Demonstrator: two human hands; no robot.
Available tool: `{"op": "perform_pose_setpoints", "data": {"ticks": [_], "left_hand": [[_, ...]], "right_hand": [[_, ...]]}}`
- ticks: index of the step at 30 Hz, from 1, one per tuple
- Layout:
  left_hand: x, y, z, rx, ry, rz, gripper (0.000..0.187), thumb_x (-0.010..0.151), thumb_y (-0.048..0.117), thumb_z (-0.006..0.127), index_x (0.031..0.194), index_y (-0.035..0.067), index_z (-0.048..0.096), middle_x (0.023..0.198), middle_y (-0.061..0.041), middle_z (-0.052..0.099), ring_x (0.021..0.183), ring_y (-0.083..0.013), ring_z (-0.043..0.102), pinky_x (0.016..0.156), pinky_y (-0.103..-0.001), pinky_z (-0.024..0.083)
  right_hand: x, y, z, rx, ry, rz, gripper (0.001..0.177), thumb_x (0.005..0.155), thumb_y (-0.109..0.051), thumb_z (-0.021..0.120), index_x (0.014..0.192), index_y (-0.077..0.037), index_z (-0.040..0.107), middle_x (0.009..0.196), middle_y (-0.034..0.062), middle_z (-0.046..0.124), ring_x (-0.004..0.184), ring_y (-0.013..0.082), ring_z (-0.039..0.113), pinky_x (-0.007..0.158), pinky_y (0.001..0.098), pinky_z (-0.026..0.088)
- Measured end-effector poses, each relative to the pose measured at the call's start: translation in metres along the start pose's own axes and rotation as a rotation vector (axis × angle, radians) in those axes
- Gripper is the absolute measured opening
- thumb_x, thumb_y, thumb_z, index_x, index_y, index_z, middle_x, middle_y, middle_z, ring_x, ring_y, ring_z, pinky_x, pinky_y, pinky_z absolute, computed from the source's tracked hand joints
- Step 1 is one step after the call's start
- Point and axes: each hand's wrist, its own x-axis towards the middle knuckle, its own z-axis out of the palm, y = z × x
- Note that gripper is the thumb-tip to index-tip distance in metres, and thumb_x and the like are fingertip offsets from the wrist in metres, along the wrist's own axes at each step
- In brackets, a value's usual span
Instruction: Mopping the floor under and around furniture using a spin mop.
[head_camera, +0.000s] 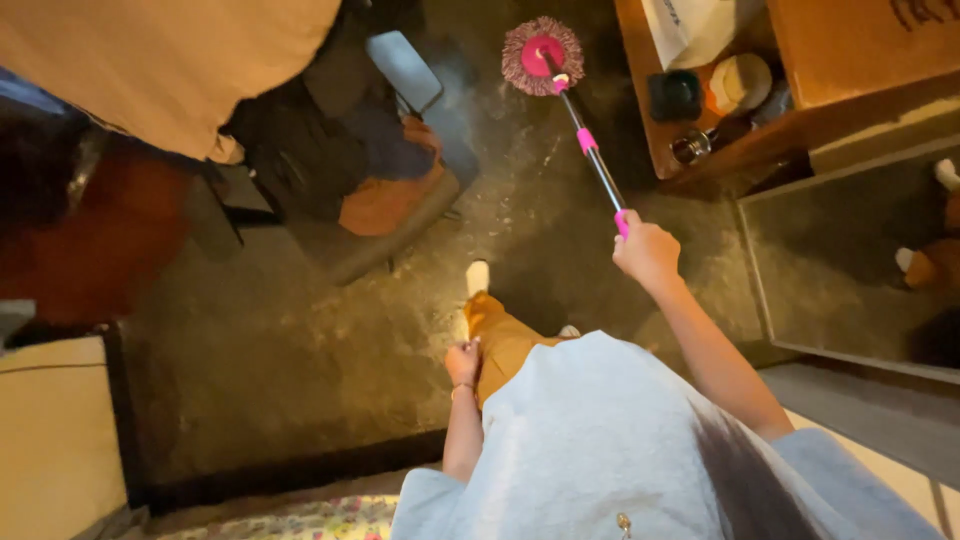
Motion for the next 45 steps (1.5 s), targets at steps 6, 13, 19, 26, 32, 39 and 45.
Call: {"op": "perform_pose_setpoints", "data": {"ticks": [6,13,19,26,32,39,45], "left_hand": [[0.046,-0.02,-0.055,0.176,0.016,-0.098,0.06,0.095,0.056,0.043,0.098,0.01,0.08,0.103,-0.014,0.078,0.108,-0.0318,0.073,0.098,-0.046,0.057],[0.148,0.028,-0.151,0.109,0.016,0.307,0.026,0.084,0.009,0.064,0.109,0.003,0.071,0.102,-0.019,0.07,0.11,-0.0412,0.069,0.101,-0.045,0.055],[0.202,0.134,-0.17,-0.021,-0.268,0.702,0.025,0.091,0.032,0.076,0.087,0.008,0.08,0.08,-0.016,0.075,0.088,-0.0325,0.074,0.078,-0.043,0.056],[0.139,0.238,-0.119,0.064,-0.322,0.989,0.022,0.099,0.018,0.053,0.116,0.009,0.064,0.105,-0.018,0.068,0.105,-0.0439,0.067,0.088,-0.055,0.055],[0.031,0.257,-0.055,0.168,-0.396,1.47,0.092,0.072,0.011,0.082,0.154,0.01,0.04,0.146,-0.019,0.046,0.14,-0.0429,0.047,0.112,-0.052,0.046],[-0.086,0.243,0.019,-0.021,-0.738,1.909,0.034,0.054,0.038,0.082,0.075,0.025,0.059,0.069,0.003,0.063,0.077,-0.0232,0.067,0.094,-0.044,0.047],[-0.108,0.191,0.054,0.15,-0.82,1.868,0.042,0.043,0.045,0.082,0.073,0.02,0.066,0.07,0.0,0.066,0.072,-0.0308,0.068,0.073,-0.045,0.056]], "right_hand": [[0.081,-0.073,-0.038,0.092,0.073,0.031,0.037,0.098,-0.035,0.056,0.132,-0.021,0.058,0.101,0.0202,0.076,0.096,0.042,0.075,0.083,0.0513,0.06],[0.151,-0.135,-0.041,0.116,0.116,0.102,0.038,0.095,-0.03,0.058,0.131,-0.02,0.061,0.1,0.0207,0.077,0.095,0.0418,0.076,0.083,0.0506,0.06],[0.143,-0.128,-0.01,0.191,0.116,0.162,0.041,0.097,-0.029,0.062,0.138,-0.025,0.061,0.108,0.0207,0.075,0.1,0.0416,0.074,0.088,0.0512,0.059],[0.051,-0.138,0.003,0.169,0.04,0.132,0.048,0.098,-0.03,0.06,0.146,-0.023,0.055,0.108,0.0238,0.073,0.1,0.0447,0.074,0.085,0.0567,0.06],[-0.096,-0.114,-0.016,0.105,-0.041,0.054,0.052,0.099,-0.03,0.057,0.149,-0.019,0.051,0.104,0.0244,0.072,0.099,0.046,0.074,0.087,0.0592,0.059],[-0.255,-0.095,-0.047,0.124,0.021,0.293,0.041,0.101,-0.05,0.049,0.133,-0.031,0.067,0.098,0.0129,0.077,0.096,0.0371,0.076,0.085,0.0532,0.06],[-0.243,-0.062,0.049,0.43,1.023,-0.257,0.022,0.097,-0.026,0.06,0.1,-0.018,0.08,0.095,-0.0026,0.074,0.091,0.023,0.07,0.09,0.0365,0.054]]}}
